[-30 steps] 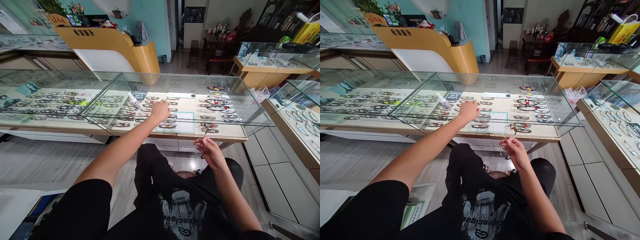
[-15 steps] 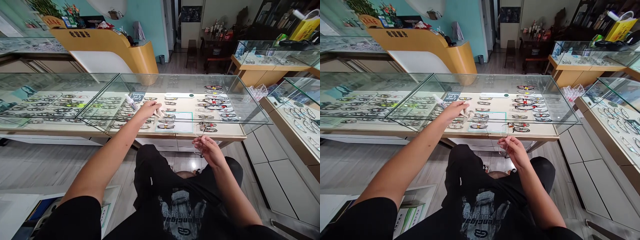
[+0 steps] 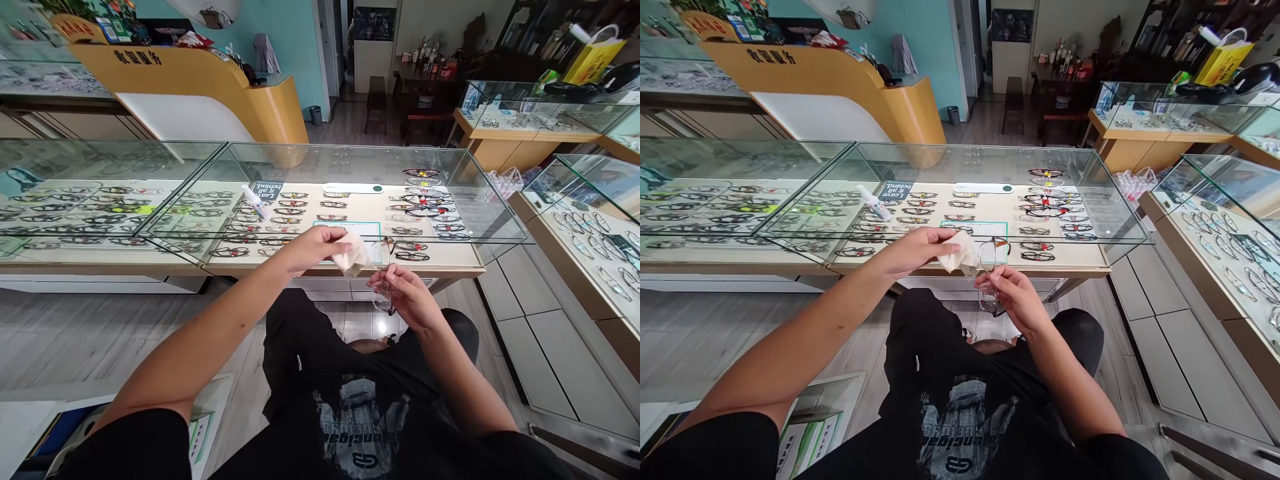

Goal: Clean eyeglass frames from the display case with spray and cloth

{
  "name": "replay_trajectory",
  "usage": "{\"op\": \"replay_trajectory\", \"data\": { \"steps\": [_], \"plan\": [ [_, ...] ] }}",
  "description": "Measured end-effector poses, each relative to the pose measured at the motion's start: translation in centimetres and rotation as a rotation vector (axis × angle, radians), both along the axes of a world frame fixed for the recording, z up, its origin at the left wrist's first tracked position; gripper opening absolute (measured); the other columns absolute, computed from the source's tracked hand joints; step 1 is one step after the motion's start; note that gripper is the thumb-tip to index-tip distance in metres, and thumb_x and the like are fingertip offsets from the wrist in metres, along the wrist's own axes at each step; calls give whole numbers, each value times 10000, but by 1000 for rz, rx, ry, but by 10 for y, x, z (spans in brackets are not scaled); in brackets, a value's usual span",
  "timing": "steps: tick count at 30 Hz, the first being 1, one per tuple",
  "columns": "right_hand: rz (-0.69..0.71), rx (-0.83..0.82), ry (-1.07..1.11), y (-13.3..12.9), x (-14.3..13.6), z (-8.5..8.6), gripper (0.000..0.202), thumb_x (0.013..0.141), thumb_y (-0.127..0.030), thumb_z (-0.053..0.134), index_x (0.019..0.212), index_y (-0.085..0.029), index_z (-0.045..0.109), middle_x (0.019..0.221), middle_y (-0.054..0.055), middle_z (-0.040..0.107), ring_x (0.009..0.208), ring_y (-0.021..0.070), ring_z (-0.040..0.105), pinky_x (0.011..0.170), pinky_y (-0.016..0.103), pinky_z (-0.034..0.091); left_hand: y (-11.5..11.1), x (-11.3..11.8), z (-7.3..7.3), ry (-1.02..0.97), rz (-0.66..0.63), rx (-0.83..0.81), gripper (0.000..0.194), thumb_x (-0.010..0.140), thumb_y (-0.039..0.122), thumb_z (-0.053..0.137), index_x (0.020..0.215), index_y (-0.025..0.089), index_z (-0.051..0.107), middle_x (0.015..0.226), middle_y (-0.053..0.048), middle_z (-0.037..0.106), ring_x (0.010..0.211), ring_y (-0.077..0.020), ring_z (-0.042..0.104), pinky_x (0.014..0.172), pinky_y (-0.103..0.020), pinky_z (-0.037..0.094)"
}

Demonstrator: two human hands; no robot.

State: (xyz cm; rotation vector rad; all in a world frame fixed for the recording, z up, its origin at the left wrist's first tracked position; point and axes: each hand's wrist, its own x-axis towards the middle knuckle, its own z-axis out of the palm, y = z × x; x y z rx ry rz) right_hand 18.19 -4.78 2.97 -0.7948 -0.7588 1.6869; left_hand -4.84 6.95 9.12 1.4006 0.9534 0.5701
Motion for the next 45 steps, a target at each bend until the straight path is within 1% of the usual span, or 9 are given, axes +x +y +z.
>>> {"op": "replay_trajectory", "data": {
  "steps": [3,7,16,23,28,31,37,41,45],
  "plan": [
    [10,-6,-3,-2,-2,0,287,850,-440,900,816,-236,701,981,41,815,931,187,751,862,296,549,-7,6,1,-4,-50,-38,357,655,322,946,971,196,837,958,-76,786,920,-254,757,787,-353,622],
    [17,-11,-2,-1,-2,-4,276,856,-425,898,819,-233,704,980,35,816,929,179,747,874,293,543,-9,9,-1,-66,-69,-188,346,671,252,900,1004,178,840,954,-100,785,814,-215,735,713,-326,604],
    [28,20,-35,0,-7,-11,259,867,-423,893,858,-228,722,943,41,824,921,201,754,896,328,520,-12,18,-4,-123,-187,-184,342,822,337,884,1063,107,805,1042,-118,774,867,-167,705,806,-292,577],
    [10,-13,-39,4,-6,-13,309,826,-460,921,842,-233,712,886,33,820,877,197,751,838,314,504,-11,17,-12,-226,-190,-252,480,717,211,901,1178,136,789,1084,-107,781,982,-198,721,907,-318,559],
    [62,24,-29,5,-9,-15,289,861,-452,894,850,-228,712,889,32,809,878,197,750,886,326,511,-21,29,-28,-167,-23,-113,424,729,398,955,1004,135,769,856,-25,699,791,-140,626,753,-266,498],
    [75,47,-29,5,-11,-15,296,869,-467,885,852,-230,708,888,32,800,886,203,747,894,332,510,-29,37,-34,-199,47,-67,456,710,459,969,938,137,741,872,-26,691,835,-153,619,784,-273,493],
    [81,26,-25,7,-11,-16,321,855,-488,890,835,-231,700,884,31,790,862,200,745,860,326,507,-36,40,-47,-381,-7,-257,451,796,471,923,1046,174,694,899,-14,676,753,-133,606,694,-263,488],
    [60,5,-24,8,-11,-20,319,841,-488,900,834,-232,710,866,28,782,853,193,742,822,308,507,-42,43,-50,-383,58,-167,440,829,488,903,1056,175,692,920,-12,672,770,-119,610,703,-238,501],
    [46,-6,-11,8,-11,-22,299,840,-482,903,854,-238,731,830,14,773,825,184,740,825,309,518,-45,48,-49,-397,56,-121,451,935,611,757,958,165,688,796,-2,614,659,-109,551,599,-235,466]
  ]
}}
